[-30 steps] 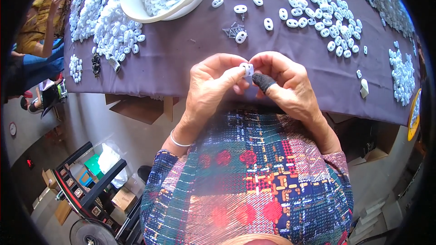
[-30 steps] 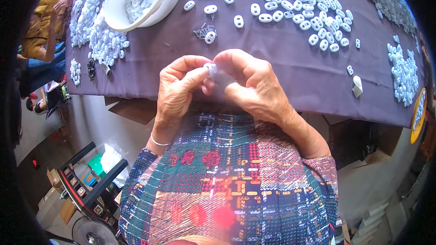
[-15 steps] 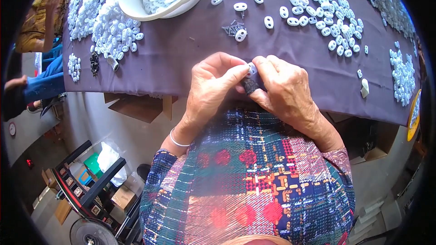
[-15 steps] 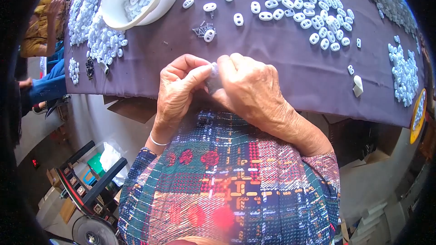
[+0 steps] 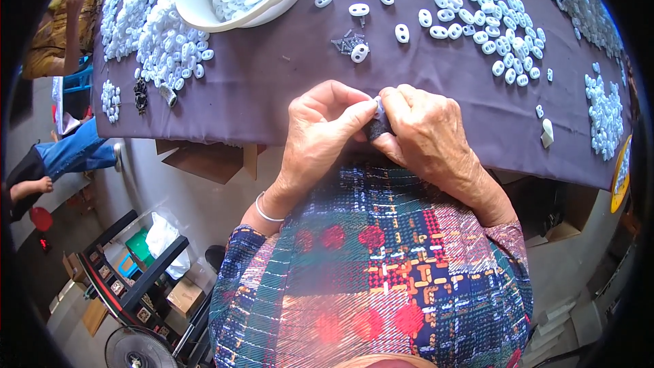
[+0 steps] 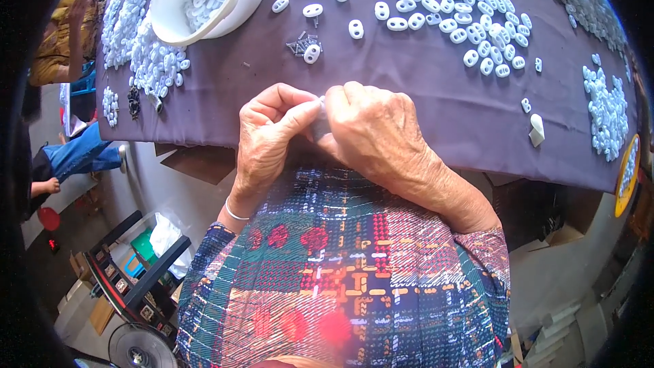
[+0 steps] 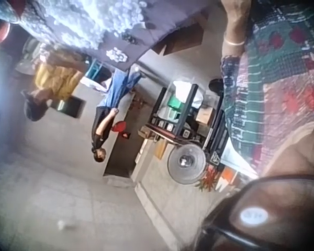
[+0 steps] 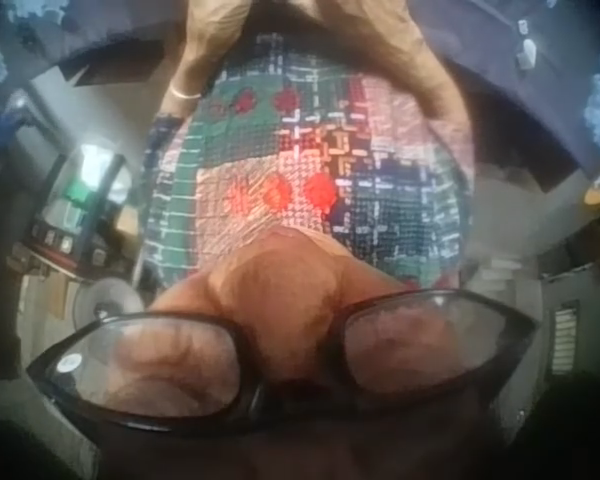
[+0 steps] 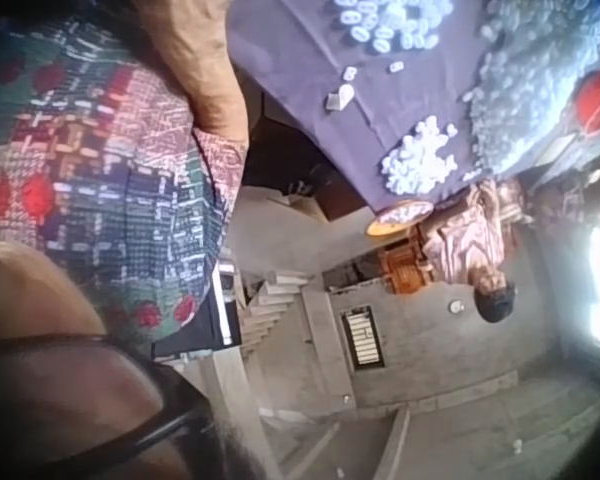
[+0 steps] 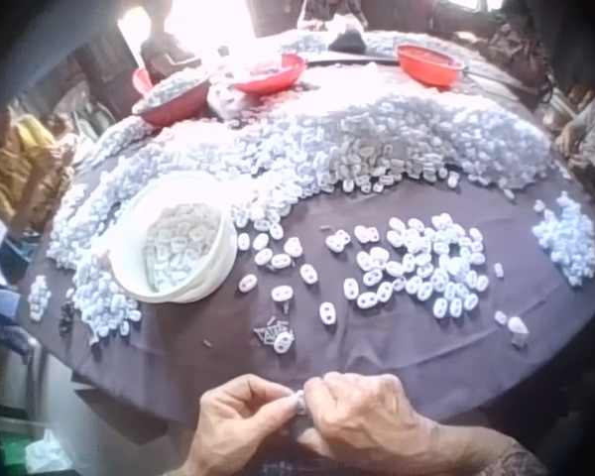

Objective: Manual assembly of small white plastic components by inserting small black pieces into them at a manufacturing table.

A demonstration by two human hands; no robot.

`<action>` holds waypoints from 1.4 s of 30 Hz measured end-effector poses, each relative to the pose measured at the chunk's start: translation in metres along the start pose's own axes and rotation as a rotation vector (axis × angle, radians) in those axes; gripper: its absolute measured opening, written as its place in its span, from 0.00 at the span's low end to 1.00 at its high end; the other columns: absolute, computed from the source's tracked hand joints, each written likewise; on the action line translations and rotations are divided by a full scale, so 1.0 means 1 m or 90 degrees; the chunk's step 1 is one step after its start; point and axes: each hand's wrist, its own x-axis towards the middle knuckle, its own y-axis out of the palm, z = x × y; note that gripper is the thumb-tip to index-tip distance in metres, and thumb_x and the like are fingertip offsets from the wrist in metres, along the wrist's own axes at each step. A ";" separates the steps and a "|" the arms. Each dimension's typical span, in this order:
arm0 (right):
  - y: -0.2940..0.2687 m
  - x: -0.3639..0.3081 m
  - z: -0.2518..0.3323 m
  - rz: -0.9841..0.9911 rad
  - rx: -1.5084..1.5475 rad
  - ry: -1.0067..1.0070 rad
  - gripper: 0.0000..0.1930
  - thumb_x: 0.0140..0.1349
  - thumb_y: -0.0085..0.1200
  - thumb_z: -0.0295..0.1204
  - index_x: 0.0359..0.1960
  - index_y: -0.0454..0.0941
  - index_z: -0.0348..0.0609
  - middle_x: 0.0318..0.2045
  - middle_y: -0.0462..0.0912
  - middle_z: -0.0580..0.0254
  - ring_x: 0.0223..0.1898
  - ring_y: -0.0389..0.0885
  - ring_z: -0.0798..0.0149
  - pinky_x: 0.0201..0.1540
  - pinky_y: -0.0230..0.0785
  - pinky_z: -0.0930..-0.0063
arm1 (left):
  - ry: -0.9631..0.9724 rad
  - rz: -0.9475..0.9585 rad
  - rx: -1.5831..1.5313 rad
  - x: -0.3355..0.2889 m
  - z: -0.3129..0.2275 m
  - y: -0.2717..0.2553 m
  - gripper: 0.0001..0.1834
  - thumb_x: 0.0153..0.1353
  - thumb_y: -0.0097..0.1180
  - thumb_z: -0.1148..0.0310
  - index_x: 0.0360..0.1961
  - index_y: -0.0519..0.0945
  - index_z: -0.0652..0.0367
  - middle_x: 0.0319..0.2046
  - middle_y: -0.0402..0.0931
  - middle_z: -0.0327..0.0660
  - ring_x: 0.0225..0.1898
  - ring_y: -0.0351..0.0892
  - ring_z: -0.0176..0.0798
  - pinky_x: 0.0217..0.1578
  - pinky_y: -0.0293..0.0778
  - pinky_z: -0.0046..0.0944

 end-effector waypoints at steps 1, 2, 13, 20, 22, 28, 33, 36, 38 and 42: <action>0.001 0.000 -0.002 0.001 0.014 -0.003 0.16 0.42 0.60 0.31 0.30 0.70 0.39 0.24 0.75 0.54 0.27 0.77 0.51 0.28 0.69 0.62 | 0.005 0.001 0.005 0.000 0.000 0.000 0.05 0.56 0.58 0.73 0.32 0.77 0.64 0.27 0.78 0.37 0.26 0.74 0.24 0.27 0.71 0.23; 0.002 -0.001 -0.003 0.001 0.027 -0.006 0.15 0.42 0.60 0.32 0.30 0.70 0.39 0.24 0.74 0.54 0.26 0.76 0.51 0.28 0.69 0.62 | 0.010 0.001 0.010 0.000 0.000 0.000 0.05 0.56 0.58 0.73 0.32 0.77 0.64 0.27 0.78 0.37 0.26 0.74 0.24 0.27 0.71 0.23; 0.008 -0.004 -0.007 -0.012 0.033 -0.034 0.14 0.43 0.59 0.30 0.28 0.68 0.38 0.22 0.73 0.53 0.24 0.76 0.50 0.26 0.69 0.63 | 0.000 -0.022 0.020 -0.002 -0.002 0.002 0.05 0.56 0.58 0.74 0.32 0.78 0.65 0.27 0.77 0.37 0.25 0.74 0.25 0.27 0.71 0.24; 0.014 -0.004 -0.008 -0.030 0.028 -0.053 0.13 0.44 0.58 0.30 0.27 0.67 0.38 0.22 0.73 0.53 0.23 0.76 0.51 0.25 0.69 0.63 | 0.038 -0.026 0.108 -0.005 -0.002 0.003 0.07 0.57 0.58 0.72 0.29 0.78 0.66 0.23 0.77 0.34 0.24 0.73 0.22 0.24 0.70 0.23; 0.015 -0.004 -0.008 -0.027 0.011 -0.054 0.13 0.44 0.58 0.30 0.27 0.67 0.39 0.21 0.72 0.54 0.23 0.76 0.52 0.25 0.69 0.64 | 0.041 -0.032 0.110 -0.005 0.000 0.003 0.07 0.57 0.58 0.72 0.30 0.78 0.66 0.23 0.77 0.34 0.24 0.73 0.22 0.24 0.70 0.23; 0.021 -0.006 -0.009 -0.042 -0.025 -0.067 0.13 0.45 0.58 0.32 0.26 0.68 0.40 0.20 0.72 0.56 0.22 0.75 0.55 0.24 0.68 0.65 | 0.051 -0.047 0.123 -0.005 0.004 0.004 0.06 0.57 0.58 0.72 0.30 0.78 0.66 0.24 0.77 0.35 0.24 0.73 0.22 0.25 0.70 0.23; 0.022 -0.005 -0.009 -0.048 -0.034 -0.077 0.13 0.45 0.59 0.33 0.26 0.68 0.40 0.20 0.72 0.57 0.22 0.75 0.56 0.23 0.68 0.66 | 0.072 -0.050 0.126 -0.007 0.006 0.005 0.06 0.57 0.57 0.73 0.31 0.78 0.66 0.25 0.78 0.35 0.26 0.73 0.22 0.27 0.70 0.23; 0.021 -0.005 -0.008 -0.057 -0.031 -0.073 0.13 0.44 0.59 0.33 0.25 0.68 0.41 0.20 0.71 0.58 0.22 0.75 0.56 0.22 0.67 0.67 | 0.059 -0.051 0.098 -0.007 0.006 0.004 0.05 0.57 0.57 0.74 0.31 0.78 0.66 0.26 0.78 0.34 0.27 0.73 0.22 0.29 0.70 0.23; 0.019 -0.004 -0.006 -0.055 -0.013 -0.069 0.13 0.44 0.59 0.33 0.25 0.68 0.41 0.19 0.71 0.58 0.21 0.75 0.56 0.23 0.67 0.66 | 0.087 -0.040 0.110 -0.007 0.008 0.003 0.04 0.57 0.57 0.75 0.31 0.78 0.66 0.26 0.77 0.34 0.28 0.73 0.22 0.29 0.70 0.22; 0.018 -0.004 -0.006 -0.046 -0.018 -0.070 0.13 0.43 0.59 0.33 0.25 0.68 0.41 0.19 0.71 0.58 0.22 0.75 0.56 0.22 0.67 0.66 | 0.093 -0.040 0.104 -0.007 0.009 0.003 0.04 0.57 0.57 0.75 0.31 0.78 0.66 0.26 0.77 0.34 0.28 0.73 0.22 0.29 0.70 0.22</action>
